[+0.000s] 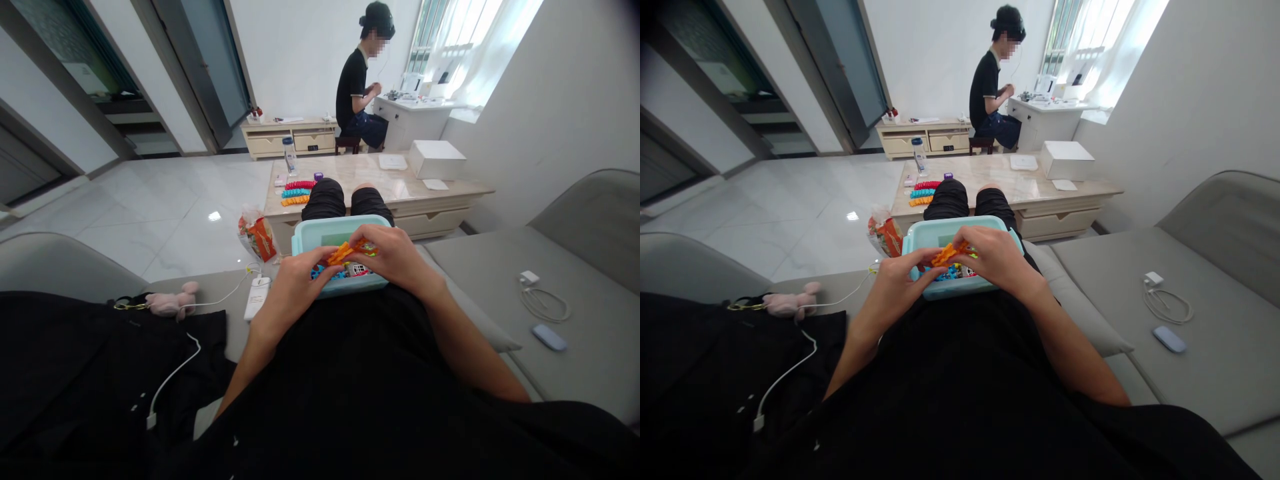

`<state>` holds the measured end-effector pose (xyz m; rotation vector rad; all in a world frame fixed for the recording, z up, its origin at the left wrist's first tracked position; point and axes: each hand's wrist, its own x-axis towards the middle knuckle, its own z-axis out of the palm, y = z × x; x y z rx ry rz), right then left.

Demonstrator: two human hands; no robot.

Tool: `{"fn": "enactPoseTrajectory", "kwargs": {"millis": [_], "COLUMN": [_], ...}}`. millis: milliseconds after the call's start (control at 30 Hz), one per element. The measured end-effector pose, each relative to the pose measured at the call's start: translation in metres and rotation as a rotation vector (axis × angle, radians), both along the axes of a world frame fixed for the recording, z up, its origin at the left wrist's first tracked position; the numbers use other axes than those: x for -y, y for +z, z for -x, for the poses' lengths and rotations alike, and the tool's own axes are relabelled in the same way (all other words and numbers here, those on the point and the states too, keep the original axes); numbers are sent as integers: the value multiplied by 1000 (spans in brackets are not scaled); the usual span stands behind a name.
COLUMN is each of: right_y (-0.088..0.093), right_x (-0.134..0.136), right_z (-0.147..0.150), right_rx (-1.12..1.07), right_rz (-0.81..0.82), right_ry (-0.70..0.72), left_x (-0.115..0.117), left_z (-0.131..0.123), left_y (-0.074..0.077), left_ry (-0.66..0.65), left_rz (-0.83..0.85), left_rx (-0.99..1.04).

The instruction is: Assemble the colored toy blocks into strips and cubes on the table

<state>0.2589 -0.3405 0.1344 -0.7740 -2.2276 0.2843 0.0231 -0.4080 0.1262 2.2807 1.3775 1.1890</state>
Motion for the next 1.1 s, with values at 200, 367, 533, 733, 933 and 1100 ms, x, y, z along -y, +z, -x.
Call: {"fn": "enactPoseTrajectory", "kwargs": {"millis": [200,367,533,733,933,1100], "right_y": [-1,6,10,10,15,13], "right_x": [2,3,5,6,13,9], "right_z": [4,3,3,8,2,2], "right_rx": [-33,-43,-79,-162,-257,-453], "right_rz": [4,56,30,46,272,447], "right_ry": [12,94,72,3,114,235], "left_x": [0,1,2,2,-1,0], "left_z": [-2,-3,-4,-6,-6,-8], "left_y": [-5,-5,-4,-6,-8,-7], "left_ry": [53,99,155,204,258,293], "left_rz": [-43,-45,-88,-130,-100,-47], "left_rx": [19,54,69,134,227,333]}}
